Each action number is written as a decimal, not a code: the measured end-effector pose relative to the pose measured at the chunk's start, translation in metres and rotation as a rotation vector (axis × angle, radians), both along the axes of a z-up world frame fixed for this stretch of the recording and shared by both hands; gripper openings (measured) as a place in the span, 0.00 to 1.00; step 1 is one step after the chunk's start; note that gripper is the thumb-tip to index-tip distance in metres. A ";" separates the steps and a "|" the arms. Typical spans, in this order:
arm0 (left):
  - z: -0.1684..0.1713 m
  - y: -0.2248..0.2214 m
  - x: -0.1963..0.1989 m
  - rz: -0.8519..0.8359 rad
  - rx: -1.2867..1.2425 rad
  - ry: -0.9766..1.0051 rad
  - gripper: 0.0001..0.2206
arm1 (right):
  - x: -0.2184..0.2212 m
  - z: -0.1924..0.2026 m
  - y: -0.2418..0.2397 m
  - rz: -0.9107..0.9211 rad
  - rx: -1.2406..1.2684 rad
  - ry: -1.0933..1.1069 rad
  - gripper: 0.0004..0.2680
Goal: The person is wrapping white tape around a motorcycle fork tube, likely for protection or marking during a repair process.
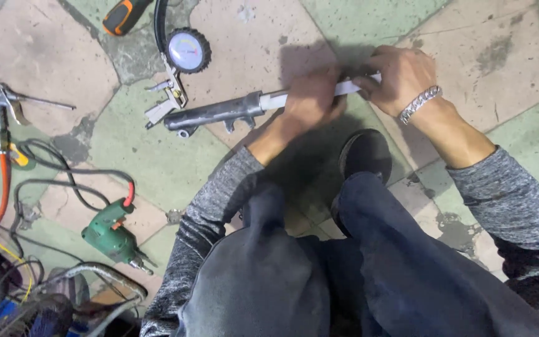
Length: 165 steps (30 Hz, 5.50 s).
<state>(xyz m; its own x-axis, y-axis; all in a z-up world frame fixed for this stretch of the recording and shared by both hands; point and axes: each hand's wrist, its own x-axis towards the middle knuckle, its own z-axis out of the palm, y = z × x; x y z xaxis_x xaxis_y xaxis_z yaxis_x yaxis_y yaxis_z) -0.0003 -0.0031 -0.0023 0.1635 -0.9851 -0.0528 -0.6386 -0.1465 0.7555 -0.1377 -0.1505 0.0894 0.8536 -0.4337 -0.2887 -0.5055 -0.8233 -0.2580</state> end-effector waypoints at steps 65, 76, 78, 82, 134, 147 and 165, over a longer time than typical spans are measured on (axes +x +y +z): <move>0.016 -0.004 0.046 0.091 -0.161 -0.042 0.17 | 0.025 -0.010 0.049 -0.354 0.234 -0.496 0.23; 0.012 -0.018 0.026 0.239 0.002 -0.246 0.29 | 0.022 -0.012 0.044 -0.373 0.258 -0.539 0.22; 0.010 -0.018 0.027 0.245 0.015 -0.232 0.26 | 0.021 -0.018 0.044 -0.385 0.261 -0.535 0.22; 0.008 -0.016 0.031 0.235 0.072 -0.115 0.18 | 0.024 -0.019 0.049 -0.418 0.307 -0.534 0.21; 0.010 0.050 0.085 0.143 0.163 -0.046 0.12 | 0.018 -0.048 0.062 -0.439 0.368 -0.615 0.24; 0.044 0.095 0.080 0.204 0.157 -0.082 0.11 | 0.010 -0.018 0.059 -0.306 0.316 -0.526 0.22; 0.105 0.056 0.077 0.296 -0.041 0.654 0.13 | 0.040 0.050 0.065 -0.060 0.684 -0.217 0.32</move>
